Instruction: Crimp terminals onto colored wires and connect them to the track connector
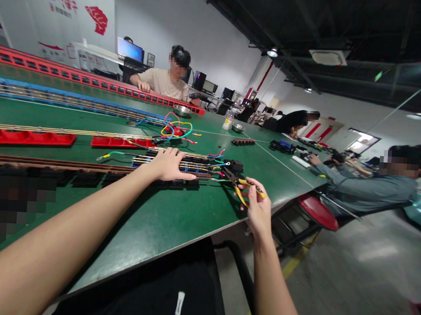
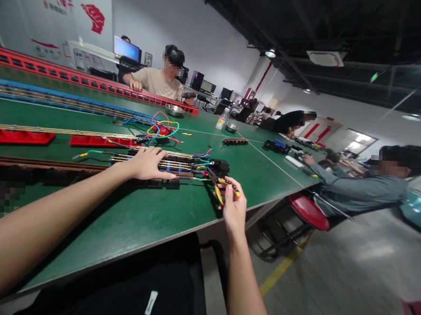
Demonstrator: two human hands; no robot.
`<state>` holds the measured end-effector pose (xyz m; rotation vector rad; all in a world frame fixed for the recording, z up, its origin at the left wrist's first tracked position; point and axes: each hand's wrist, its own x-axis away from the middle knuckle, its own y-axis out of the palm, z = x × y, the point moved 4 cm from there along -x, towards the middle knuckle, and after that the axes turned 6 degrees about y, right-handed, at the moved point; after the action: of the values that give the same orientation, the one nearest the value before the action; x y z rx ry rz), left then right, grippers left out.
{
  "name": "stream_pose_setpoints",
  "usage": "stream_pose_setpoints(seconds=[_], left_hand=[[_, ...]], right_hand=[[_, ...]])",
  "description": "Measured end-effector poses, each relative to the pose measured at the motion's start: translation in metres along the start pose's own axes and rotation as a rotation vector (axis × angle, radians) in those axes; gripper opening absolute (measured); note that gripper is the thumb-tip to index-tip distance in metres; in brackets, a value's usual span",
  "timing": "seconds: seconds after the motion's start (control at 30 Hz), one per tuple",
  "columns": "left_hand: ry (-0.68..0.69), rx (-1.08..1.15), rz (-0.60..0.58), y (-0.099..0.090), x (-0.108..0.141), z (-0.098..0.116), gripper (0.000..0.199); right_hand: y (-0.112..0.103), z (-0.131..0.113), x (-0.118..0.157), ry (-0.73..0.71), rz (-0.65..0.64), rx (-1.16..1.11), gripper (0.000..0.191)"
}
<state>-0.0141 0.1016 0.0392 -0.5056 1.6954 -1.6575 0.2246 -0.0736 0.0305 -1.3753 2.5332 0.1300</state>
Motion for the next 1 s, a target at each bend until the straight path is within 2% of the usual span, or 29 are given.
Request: stream_pose_setpoints(seconds=[0.13, 0.33, 0.7, 1.0], left_hand=[[0.009, -0.022, 0.006, -0.003, 0.001, 0.002, 0.108], [0.016, -0.028, 0.015, -0.004, 0.002, 0.003, 0.108], [0.016, -0.019, 0.019, -0.004, 0.0, 0.002, 0.108], [0.013, -0.012, 0.019, -0.001, 0.0, 0.001, 0.107]], right_hand=[[0.005, 0.011, -0.005, -0.039, 0.053, -0.021, 0.052], [0.013, 0.023, -0.008, -0.034, 0.024, -0.01, 0.053], [0.023, 0.024, -0.003, -0.091, -0.022, 0.02, 0.047], [0.021, 0.033, -0.006, -0.183, -0.02, 0.185, 0.047]])
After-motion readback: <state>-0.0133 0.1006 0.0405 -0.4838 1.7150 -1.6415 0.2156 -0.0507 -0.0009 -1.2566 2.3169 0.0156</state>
